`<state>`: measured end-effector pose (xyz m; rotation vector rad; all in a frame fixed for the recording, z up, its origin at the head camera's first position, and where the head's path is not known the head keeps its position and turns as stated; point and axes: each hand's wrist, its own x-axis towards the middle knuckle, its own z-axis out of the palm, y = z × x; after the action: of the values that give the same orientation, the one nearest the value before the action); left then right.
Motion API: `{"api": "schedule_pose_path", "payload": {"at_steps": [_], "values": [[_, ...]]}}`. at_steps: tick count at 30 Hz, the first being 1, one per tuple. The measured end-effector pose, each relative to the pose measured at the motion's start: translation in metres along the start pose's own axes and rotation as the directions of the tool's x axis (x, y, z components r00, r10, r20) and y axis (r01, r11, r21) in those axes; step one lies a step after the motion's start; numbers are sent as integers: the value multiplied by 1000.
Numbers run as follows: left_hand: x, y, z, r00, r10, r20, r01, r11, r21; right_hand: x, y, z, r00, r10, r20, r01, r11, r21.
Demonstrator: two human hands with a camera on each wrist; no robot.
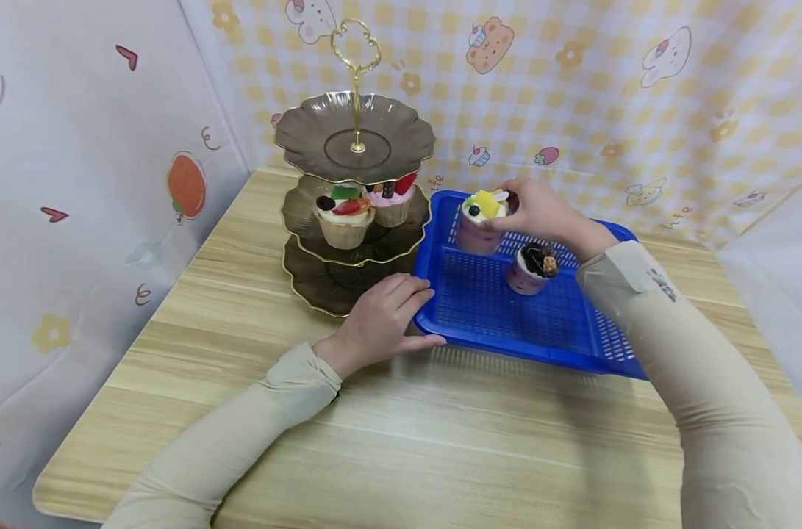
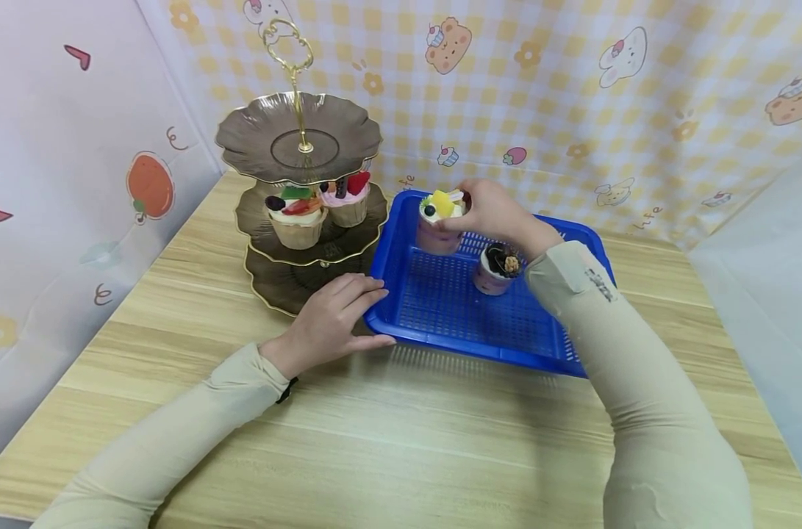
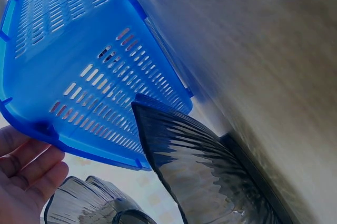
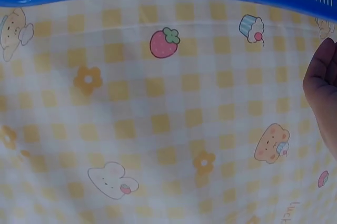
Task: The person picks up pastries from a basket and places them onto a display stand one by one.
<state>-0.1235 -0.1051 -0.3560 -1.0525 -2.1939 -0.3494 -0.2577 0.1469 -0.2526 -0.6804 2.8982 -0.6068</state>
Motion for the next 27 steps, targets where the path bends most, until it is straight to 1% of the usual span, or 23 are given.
{"api": "schedule_pose_path", "payload": {"at_steps": [3, 8, 13, 17, 24, 27], "values": [[0, 0, 0, 1000, 4, 0, -4, 1000, 3, -1, -3, -5, 1000, -16, -16, 16, 1000, -1], [0, 0, -1, 1000, 7, -15, -7, 1000, -2, -1, -8, -13, 999, -43, -28, 42, 998, -44], [1, 0, 0, 1000, 5, -20, -5, 1000, -8, -2, -15, -21, 999, -38, -14, 37, 998, -52], [0, 0, 0, 1000, 3, -19, -3, 1000, -6, -2, -20, -28, 999, -41, -30, 38, 997, -70], [-1, 0, 1, 1000, 6, -31, -7, 1000, -8, -2, -30, -37, 998, -36, -56, 35, 999, -27], [-1, 0, 1, 999, 5, -34, -6, 1000, -10, -2, -34, -42, 997, -47, -65, 45, 998, -36]]}}
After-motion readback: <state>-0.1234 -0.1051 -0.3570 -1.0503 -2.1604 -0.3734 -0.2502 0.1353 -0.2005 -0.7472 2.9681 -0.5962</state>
